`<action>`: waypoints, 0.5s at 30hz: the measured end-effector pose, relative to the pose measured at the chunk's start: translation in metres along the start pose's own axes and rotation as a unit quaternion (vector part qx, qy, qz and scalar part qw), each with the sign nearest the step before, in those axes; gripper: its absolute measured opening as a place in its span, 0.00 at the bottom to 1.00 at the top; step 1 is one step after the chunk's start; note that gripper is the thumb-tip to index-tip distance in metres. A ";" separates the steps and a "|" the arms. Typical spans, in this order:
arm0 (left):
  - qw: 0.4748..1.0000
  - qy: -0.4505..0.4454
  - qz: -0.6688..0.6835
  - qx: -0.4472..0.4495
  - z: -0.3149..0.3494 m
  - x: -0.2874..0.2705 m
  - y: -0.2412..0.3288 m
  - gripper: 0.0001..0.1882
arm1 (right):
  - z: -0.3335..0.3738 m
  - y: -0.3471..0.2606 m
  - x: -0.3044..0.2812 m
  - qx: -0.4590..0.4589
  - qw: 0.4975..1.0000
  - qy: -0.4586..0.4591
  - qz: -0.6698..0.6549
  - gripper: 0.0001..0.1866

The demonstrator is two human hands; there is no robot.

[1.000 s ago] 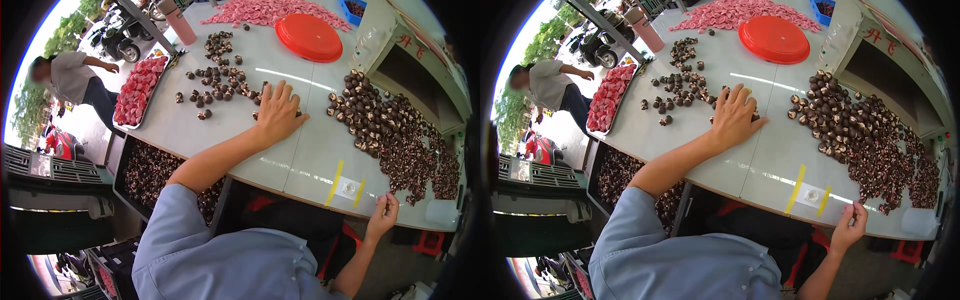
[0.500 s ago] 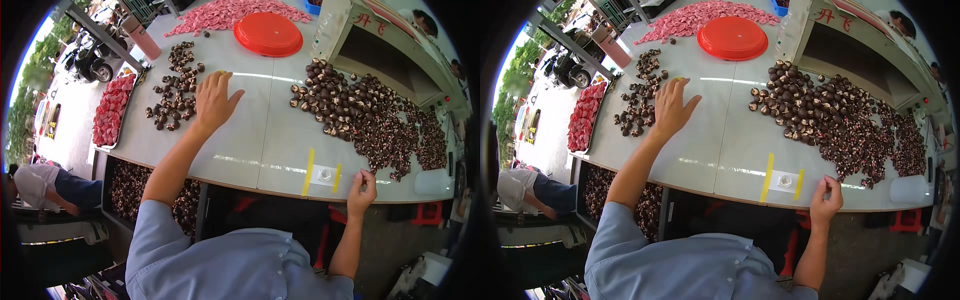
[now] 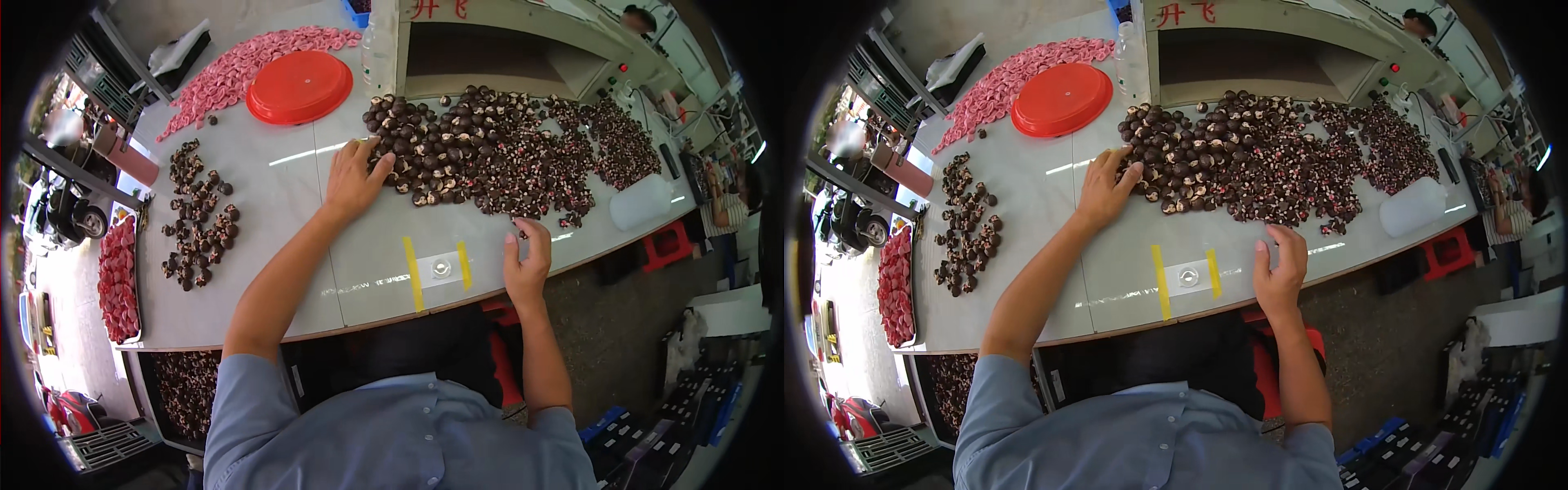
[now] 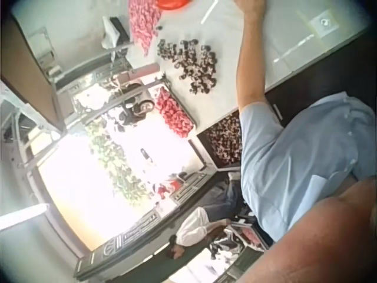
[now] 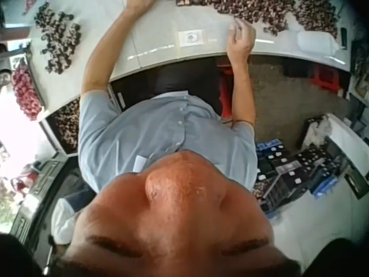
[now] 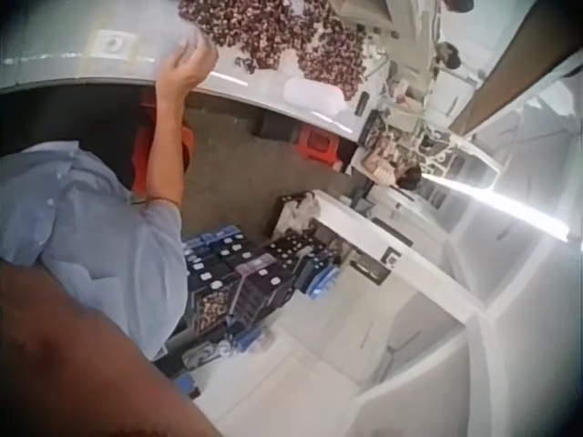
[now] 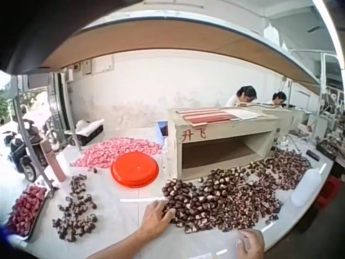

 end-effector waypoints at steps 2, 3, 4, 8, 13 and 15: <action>1.000 0.007 0.011 0.005 0.009 0.007 0.010 0.32 | 0.000 -0.002 0.003 -0.010 1.000 -0.001 0.011 0.15; 0.999 0.024 0.018 0.012 0.016 0.007 0.017 0.30 | 0.000 -0.002 0.005 -0.012 1.000 -0.010 0.022 0.17; 0.999 0.041 0.024 0.020 0.023 0.005 0.023 0.29 | -0.001 -0.004 0.008 -0.015 0.999 -0.019 0.033 0.18; 0.999 0.021 0.036 0.024 0.049 -0.001 0.033 0.28 | -0.017 -0.023 0.026 -0.065 0.993 -0.074 0.061 0.29; 0.997 0.042 0.057 0.027 0.056 -0.008 0.033 0.34 | -0.073 -0.036 0.076 -0.060 0.980 -0.135 0.132 0.41; 0.994 0.059 0.086 -0.014 0.055 -0.009 0.025 0.36 | -0.113 -0.016 0.106 -0.001 0.966 -0.173 0.190 0.46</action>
Point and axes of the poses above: each hand's wrist, its own z-axis away from the middle knuckle, its own x-axis out of the palm, y = z × x, the point moved 5 cm from there along -z, towards the middle knuckle, and after that the axes turned 3 degrees about x, right-handed, at the moved point
